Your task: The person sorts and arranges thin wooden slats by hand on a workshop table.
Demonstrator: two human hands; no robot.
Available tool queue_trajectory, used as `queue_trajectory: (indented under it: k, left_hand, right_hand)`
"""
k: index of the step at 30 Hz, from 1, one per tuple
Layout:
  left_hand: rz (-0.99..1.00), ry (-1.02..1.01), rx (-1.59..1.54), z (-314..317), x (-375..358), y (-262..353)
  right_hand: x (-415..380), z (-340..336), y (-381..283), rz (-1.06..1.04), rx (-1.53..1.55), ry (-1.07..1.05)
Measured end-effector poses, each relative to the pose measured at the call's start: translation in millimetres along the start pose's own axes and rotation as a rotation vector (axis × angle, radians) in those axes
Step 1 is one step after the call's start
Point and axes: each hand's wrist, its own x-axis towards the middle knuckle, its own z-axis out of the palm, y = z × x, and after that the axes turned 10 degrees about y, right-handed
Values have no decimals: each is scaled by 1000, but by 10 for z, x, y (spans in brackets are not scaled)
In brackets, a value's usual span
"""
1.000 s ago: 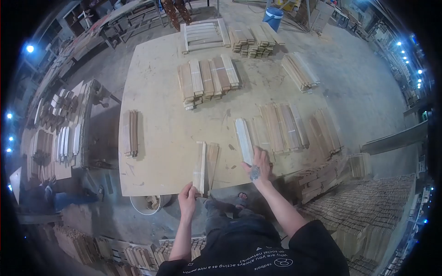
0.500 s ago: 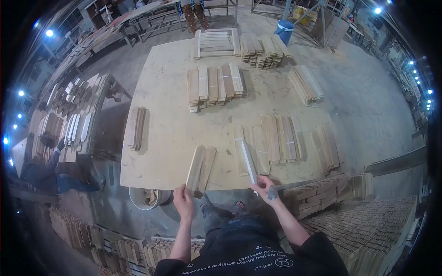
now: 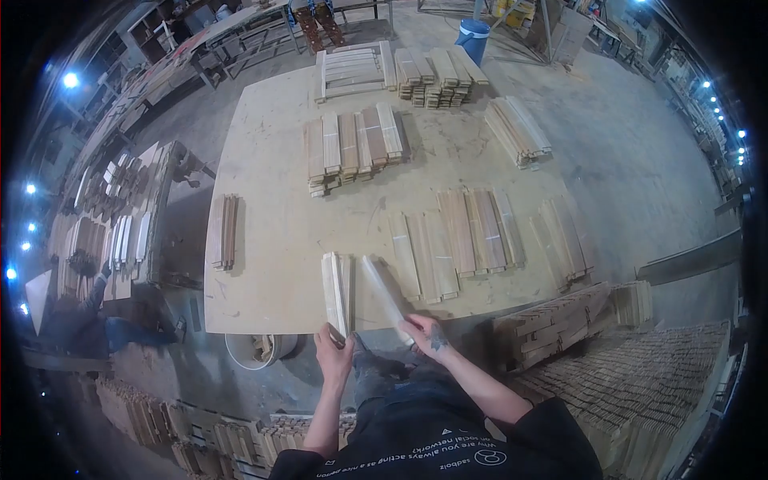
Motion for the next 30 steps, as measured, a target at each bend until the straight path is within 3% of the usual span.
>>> queue_trajectory:
  k: [1, 4, 10, 11, 14, 17, 19, 22, 24, 27, 30]
  left_hand:
    - [15, -2, -10, -24, -3, -69]
    - [-392, -299, -385, -114, 5, -171]
    - [-473, -376, -730, 30, -123, 13]
    - [-482, -382, -700, 133, -142, -35]
    - [-471, -357, -660, 128, -120, 81]
    - [-351, -364, -491, 141, -38, -171]
    - [-441, -483, -537, -230, 131, 52]
    - [-431, -565, -713, -350, 237, -106]
    - [-464, -618, -872, -452, 330, -156]
    - [-488, -512, -887, -574, 547, -383]
    - [-283, -275, -540, -596, 1062, -819]
  right_hand:
    - [10, 56, 45, 142, 100, -74]
    - [176, 313, 593, -136, -115, -112]
    - [-15, 510, 44, 0, -188, -310]
    - [49, 580, 170, -118, -229, -345]
    - [62, 493, -199, -42, -332, -433]
    - [204, 373, -148, -233, -388, -87]
    - [543, 287, 22, -493, -589, 398]
    - [643, 307, -307, -422, -880, 589]
    - [680, 397, -292, -323, -904, 526]
    - [641, 460, -276, -274, -893, 509]
    - [511, 484, -276, -256, -854, 507]
